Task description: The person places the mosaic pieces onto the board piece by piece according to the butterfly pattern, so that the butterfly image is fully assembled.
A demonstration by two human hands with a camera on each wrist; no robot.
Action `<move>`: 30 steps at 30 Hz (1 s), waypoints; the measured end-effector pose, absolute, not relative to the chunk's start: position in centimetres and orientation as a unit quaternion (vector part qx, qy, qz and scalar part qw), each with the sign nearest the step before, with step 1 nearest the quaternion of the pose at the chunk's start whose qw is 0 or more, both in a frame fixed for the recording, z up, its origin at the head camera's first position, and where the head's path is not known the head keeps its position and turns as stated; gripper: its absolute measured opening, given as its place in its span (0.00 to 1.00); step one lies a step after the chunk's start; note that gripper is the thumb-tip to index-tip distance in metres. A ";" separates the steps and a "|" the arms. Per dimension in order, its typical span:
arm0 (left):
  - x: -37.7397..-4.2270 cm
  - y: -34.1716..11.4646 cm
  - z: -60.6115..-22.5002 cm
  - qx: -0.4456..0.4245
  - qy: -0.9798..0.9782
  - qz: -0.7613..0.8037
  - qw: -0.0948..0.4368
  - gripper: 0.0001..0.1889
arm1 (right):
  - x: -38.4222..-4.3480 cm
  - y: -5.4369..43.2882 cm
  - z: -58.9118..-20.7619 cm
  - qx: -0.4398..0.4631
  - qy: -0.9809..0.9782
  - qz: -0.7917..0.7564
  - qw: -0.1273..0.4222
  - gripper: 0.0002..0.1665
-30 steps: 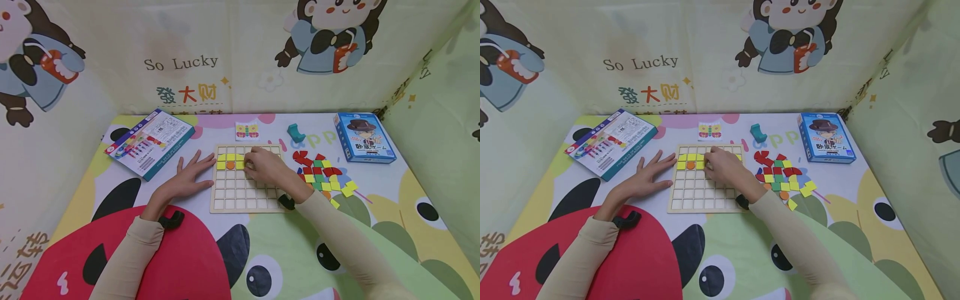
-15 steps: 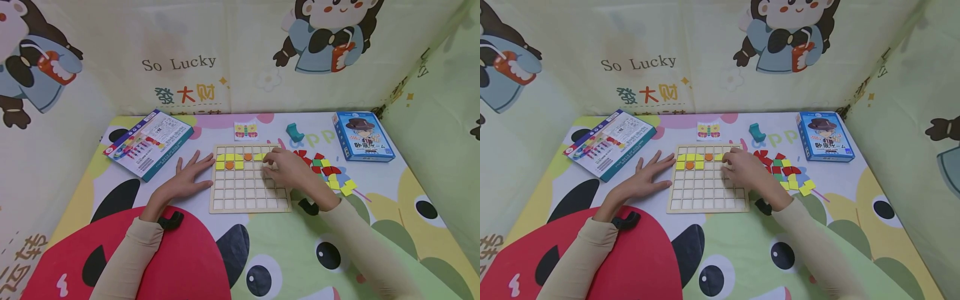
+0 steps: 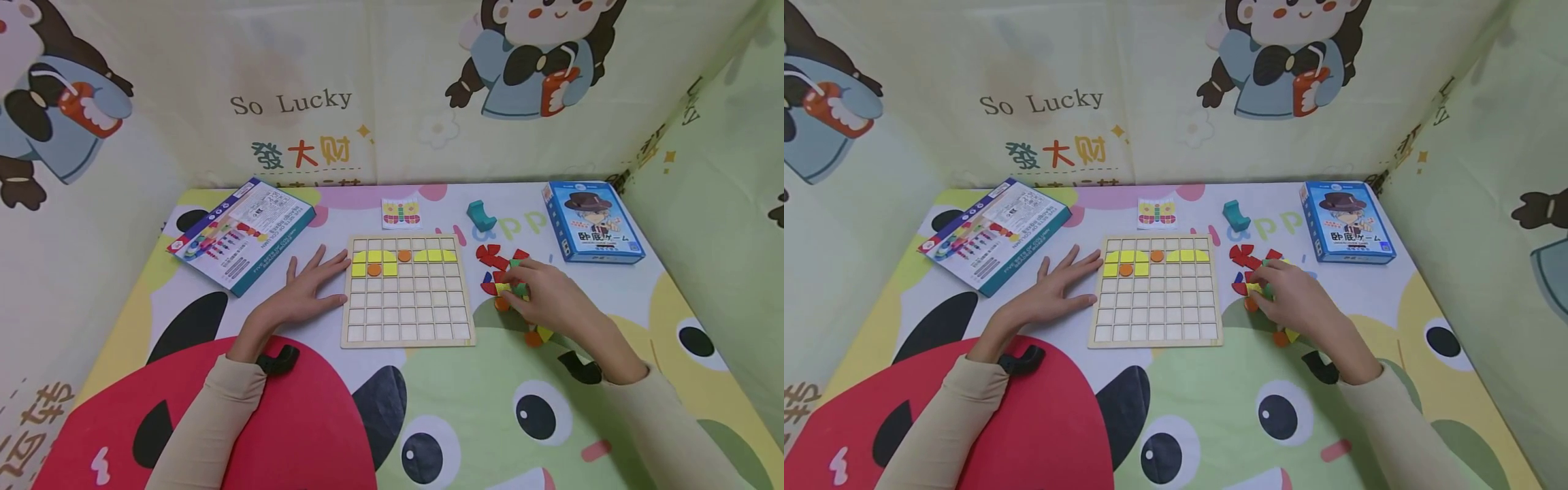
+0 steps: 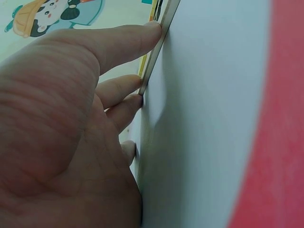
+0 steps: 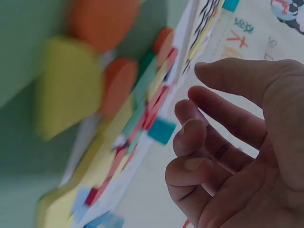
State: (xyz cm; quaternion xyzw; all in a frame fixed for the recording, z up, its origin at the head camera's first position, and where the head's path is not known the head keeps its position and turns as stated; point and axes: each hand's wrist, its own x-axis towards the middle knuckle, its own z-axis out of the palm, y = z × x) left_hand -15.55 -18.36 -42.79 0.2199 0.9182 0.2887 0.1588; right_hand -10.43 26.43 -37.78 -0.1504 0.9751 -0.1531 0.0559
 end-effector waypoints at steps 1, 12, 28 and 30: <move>-15.5 -18.4 -42.8 0.220 0.918 0.289 0.159 0.43 | -10.2 26.8 -37.8 -0.147 0.976 -0.150 0.057 0.16; -15.5 -18.5 -42.7 0.216 0.918 0.291 0.159 0.44 | -8.9 28.6 -38.8 -0.142 0.976 -0.149 0.074 0.16; -15.4 -18.4 -42.6 0.219 0.918 0.293 0.156 0.44 | -9.0 28.9 -39.1 -0.146 0.972 -0.154 0.098 0.18; -15.3 -18.4 -42.7 0.218 0.918 0.293 0.156 0.44 | -9.0 28.9 -39.2 -0.149 0.972 -0.154 0.096 0.17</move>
